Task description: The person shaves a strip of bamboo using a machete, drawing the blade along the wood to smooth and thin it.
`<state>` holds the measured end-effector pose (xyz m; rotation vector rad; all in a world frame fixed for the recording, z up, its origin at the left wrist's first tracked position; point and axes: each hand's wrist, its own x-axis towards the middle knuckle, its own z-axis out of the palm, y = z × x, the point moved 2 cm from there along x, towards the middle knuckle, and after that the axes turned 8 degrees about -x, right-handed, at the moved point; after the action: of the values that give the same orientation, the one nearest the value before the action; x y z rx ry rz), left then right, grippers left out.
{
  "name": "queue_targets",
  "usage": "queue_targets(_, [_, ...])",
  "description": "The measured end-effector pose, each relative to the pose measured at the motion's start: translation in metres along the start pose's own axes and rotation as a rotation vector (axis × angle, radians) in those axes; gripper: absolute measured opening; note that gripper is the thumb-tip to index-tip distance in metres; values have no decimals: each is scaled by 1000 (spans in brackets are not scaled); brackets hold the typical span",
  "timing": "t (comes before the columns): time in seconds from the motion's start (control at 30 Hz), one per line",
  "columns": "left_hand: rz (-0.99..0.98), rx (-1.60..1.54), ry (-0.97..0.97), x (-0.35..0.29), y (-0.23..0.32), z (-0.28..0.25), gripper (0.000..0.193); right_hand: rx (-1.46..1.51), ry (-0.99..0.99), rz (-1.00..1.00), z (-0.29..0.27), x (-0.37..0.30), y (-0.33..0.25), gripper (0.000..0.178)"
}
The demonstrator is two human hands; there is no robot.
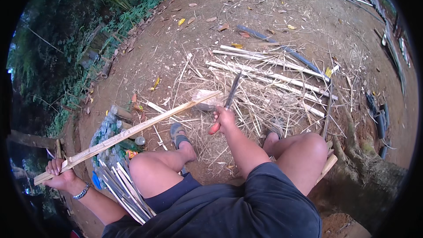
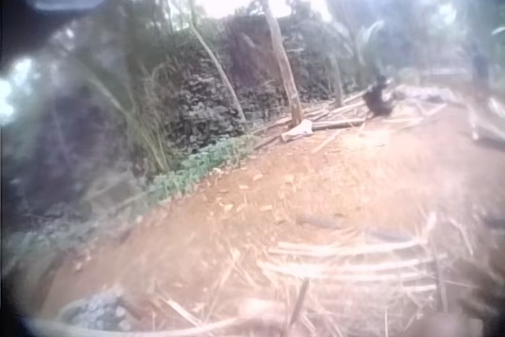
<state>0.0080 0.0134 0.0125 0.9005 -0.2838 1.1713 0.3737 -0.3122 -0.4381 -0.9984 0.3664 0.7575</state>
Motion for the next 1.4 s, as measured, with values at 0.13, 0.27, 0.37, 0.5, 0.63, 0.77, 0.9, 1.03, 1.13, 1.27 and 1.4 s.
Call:
queue_targets(0.13, [0, -140, -40, -9, 19, -10, 76, 432, 109, -157, 60, -37, -36, 29])
queue_targets(0.27, [29, -285, 78, -31, 3, -62, 84, 539, 8, -369, 61, -58, -96, 22])
queue_targets(0.37, [176, -181, 457, -37, -26, -104, 95, 574, 0, -467, 65, -86, -139, 18])
queue_targets(0.5, [134, -81, 847, -36, -102, -130, 104, 591, -9, -634, 56, -136, -193, 14])
queue_targets(0.63, [-493, 218, 1000, -43, -170, -167, 98, 680, -16, -836, 53, -186, -236, 15])
queue_targets(0.77, [-924, 593, 904, -85, -221, -153, 101, 628, 58, -1028, 49, -211, -266, 28])
queue_targets(0.9, [-822, 723, 285, -90, -270, -58, 69, 382, 81, -1178, 52, -224, -278, 34])
queue_targets(1.03, [-579, 646, -388, -67, -255, 130, 49, 17, -92, -1162, 105, -245, -259, 34])
queue_targets(1.13, [-230, 582, -637, -56, -240, 226, 47, -141, -260, -1080, 145, -243, -234, 33])
queue_targets(1.27, [-183, 749, -788, -25, -224, 261, 34, -282, -434, -1031, 192, -258, -212, 35])
queue_targets(1.4, [-220, 471, -547, -6, -211, 223, 23, -475, -351, -965, 207, -276, -196, 36])
